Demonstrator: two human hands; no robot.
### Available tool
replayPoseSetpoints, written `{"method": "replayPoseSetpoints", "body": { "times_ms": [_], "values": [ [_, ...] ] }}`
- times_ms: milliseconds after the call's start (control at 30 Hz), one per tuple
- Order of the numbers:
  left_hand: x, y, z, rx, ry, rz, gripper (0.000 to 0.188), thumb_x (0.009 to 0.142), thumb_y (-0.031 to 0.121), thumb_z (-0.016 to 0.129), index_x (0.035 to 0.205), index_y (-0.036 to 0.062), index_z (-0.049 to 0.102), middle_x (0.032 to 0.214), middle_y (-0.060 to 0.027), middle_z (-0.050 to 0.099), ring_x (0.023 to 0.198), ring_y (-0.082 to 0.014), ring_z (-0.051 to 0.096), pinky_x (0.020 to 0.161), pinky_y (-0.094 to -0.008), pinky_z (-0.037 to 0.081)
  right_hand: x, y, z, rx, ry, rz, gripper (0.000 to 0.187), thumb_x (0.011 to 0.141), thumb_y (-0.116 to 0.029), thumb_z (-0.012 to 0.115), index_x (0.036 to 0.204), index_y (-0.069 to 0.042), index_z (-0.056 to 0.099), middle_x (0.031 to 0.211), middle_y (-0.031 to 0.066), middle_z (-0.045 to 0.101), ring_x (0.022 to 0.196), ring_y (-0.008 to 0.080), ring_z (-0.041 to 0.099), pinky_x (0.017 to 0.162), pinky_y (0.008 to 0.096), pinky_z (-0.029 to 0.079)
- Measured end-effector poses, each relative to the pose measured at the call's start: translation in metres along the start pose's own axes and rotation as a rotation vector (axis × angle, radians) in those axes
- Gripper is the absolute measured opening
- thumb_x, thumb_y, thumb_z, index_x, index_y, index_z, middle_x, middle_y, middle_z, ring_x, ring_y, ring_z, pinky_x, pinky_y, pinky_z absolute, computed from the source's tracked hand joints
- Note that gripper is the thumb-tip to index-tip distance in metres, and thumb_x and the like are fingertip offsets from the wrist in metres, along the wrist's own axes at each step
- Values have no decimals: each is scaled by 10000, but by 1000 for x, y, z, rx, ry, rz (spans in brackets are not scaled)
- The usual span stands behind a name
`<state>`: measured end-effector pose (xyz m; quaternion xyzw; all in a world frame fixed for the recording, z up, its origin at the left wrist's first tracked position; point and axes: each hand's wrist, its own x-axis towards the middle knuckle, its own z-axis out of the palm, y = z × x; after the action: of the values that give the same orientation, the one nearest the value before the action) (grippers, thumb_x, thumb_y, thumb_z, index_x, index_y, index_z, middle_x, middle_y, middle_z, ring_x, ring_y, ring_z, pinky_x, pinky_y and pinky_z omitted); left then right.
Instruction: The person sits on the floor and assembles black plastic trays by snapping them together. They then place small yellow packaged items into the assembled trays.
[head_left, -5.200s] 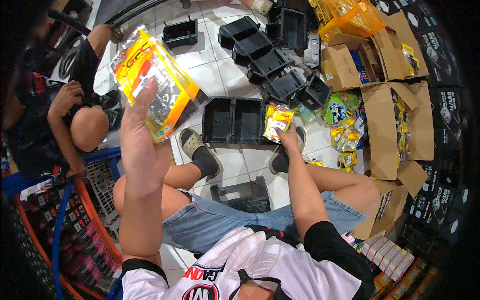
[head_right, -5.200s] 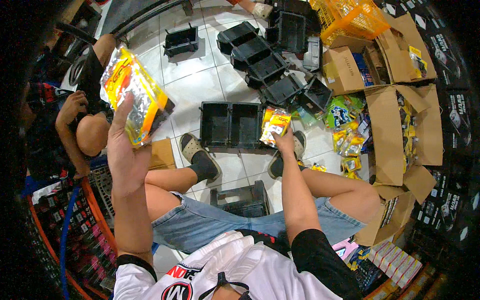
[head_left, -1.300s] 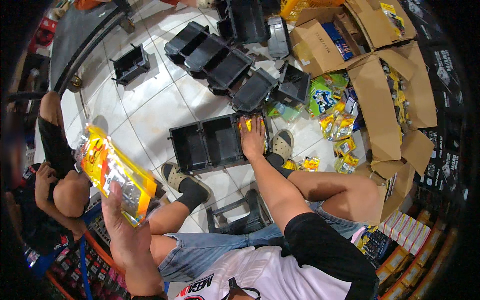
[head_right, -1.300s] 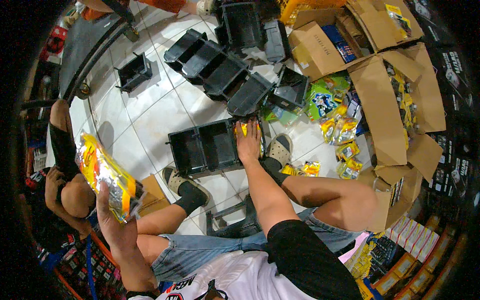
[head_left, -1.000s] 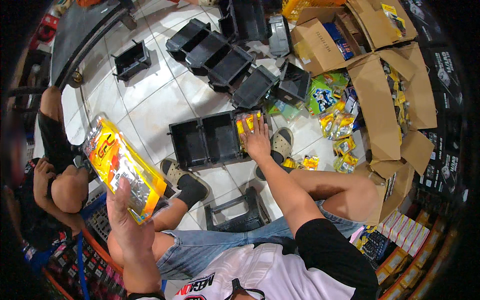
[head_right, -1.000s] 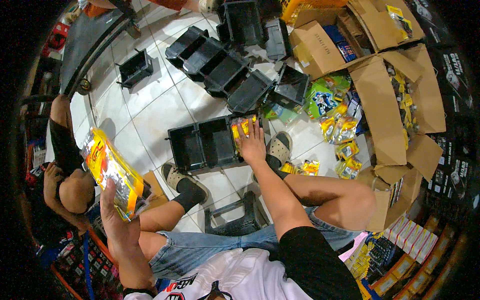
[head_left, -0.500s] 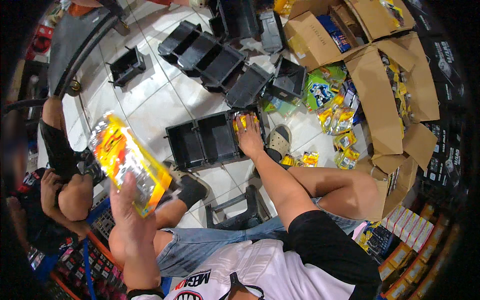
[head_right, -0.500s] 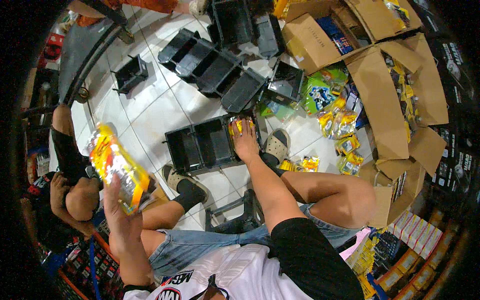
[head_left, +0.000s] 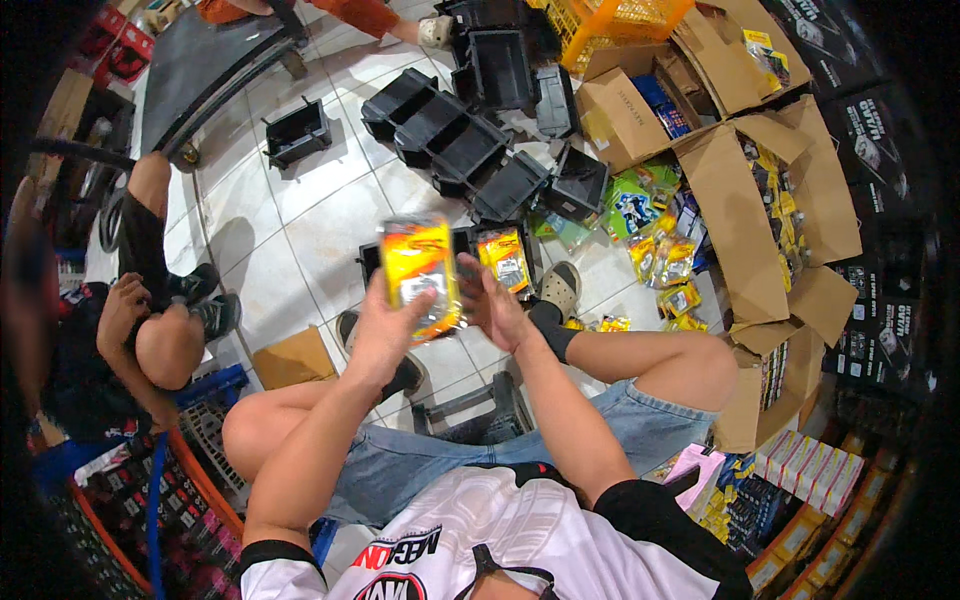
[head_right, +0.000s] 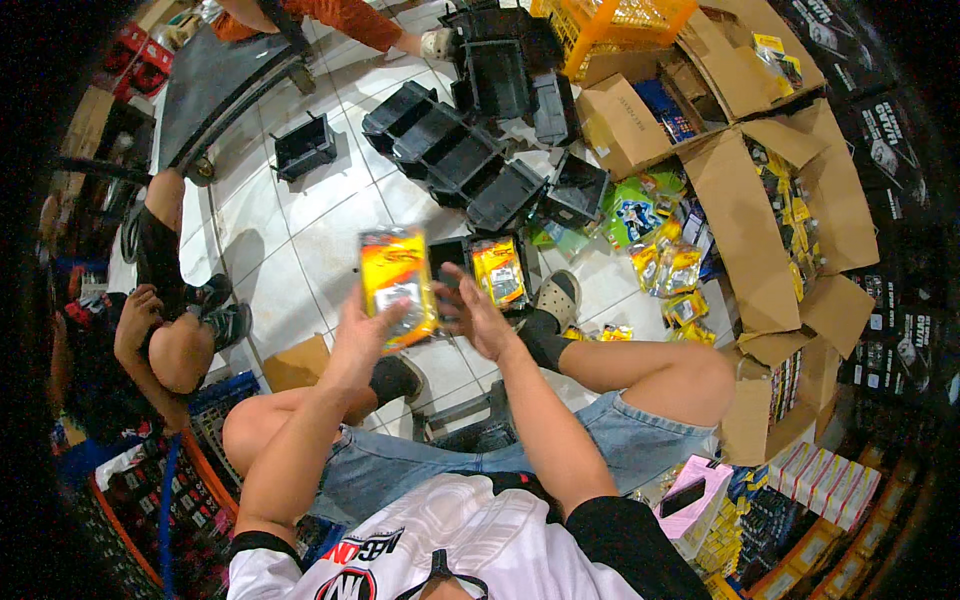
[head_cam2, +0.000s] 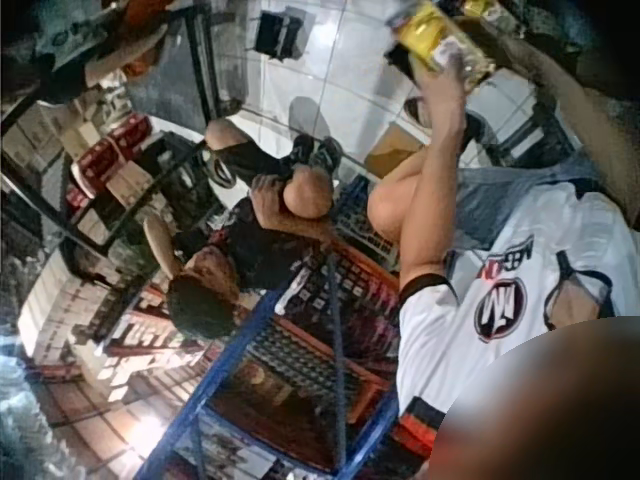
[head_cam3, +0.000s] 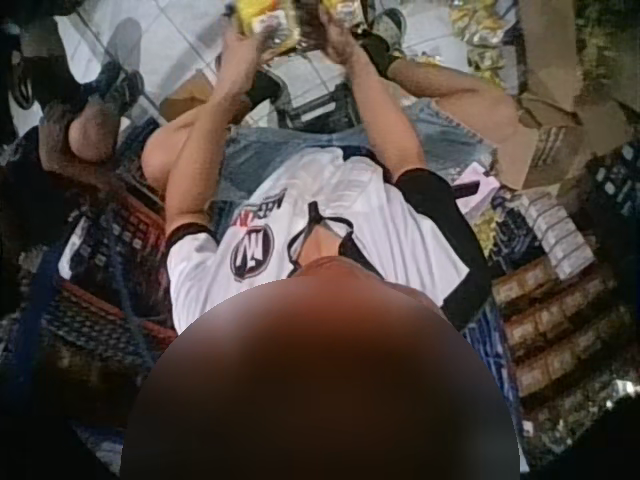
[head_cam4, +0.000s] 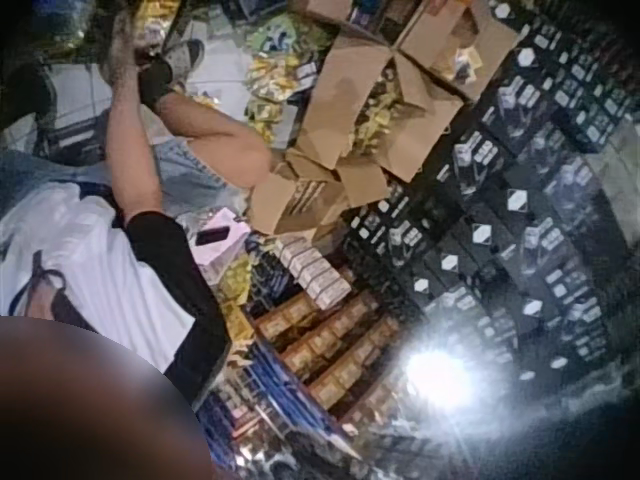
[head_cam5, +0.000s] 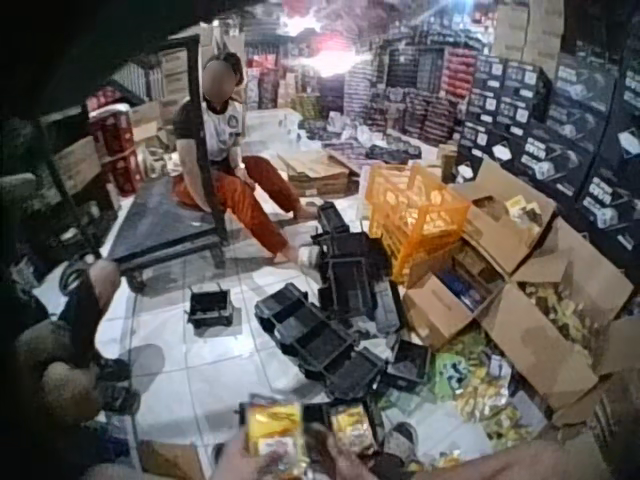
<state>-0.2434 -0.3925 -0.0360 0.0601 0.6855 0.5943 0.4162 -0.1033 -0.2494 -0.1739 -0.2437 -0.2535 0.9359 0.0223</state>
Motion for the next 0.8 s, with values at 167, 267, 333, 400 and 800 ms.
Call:
{"method": "replayPoseSetpoints", "body": {
  "times_ms": [167, 267, 333, 400, 800],
  "values": [
    [-32, -28, 15, 853, -183, 273, 696, 880, 265, 774, 1411, -34, 439, 1386, -277, 527, 1286, -395, 519, 1091, -489, 438, -23, 38, -8, 75, 93, 110, 620, 942, -420, 732, 1428, -101, 514, 1283, 60, 663, 1136, 228, 680, 959, 395, 580],
    [-55, -42, 20, 1025, -205, 389, 842, 865, 345, 771, 1512, -16, 370, 1433, -290, 455, 1339, -443, 441, 1115, -517, 405, -22, 51, -48, -4, 295, 104, 543, 919, -286, 778, 1366, -69, 561, 1204, 66, 700, 1079, 228, 700, 936, 379, 579],
    [-64, -48, 22, 1170, -427, 415, 836, 881, 375, 751, 1543, 36, 369, 1413, -247, 500, 1282, -437, 515, 1077, -521, 441, -19, 57, -77, -161, 501, 116, 491, 913, -203, 780, 1334, -47, 580, 1157, 63, 713, 1047, 224, 701, 885, 379, 574],
    [-73, -53, 20, 1176, -711, 436, 801, 882, 361, 748, 1535, 58, 396, 1374, -215, 546, 1227, -417, 563, 1040, -514, 466, -14, 64, -100, -123, 555, -32, 442, 908, -97, 745, 1317, -58, 582, 1173, 64, 696, 1033, 231, 686, 881, 395, 565],
    [-112, -63, 9, 1435, -786, 606, 534, 938, 176, 607, 1452, 55, 534, 1253, -150, 663, 1159, -304, 630, 972, -476, 474, 1, -64, -113, -611, 625, -171, 580, 808, -5, 679, 1361, -30, 504, 1197, 112, 667, 1076, 258, 654, 940, 382, 533]
  ]
}}
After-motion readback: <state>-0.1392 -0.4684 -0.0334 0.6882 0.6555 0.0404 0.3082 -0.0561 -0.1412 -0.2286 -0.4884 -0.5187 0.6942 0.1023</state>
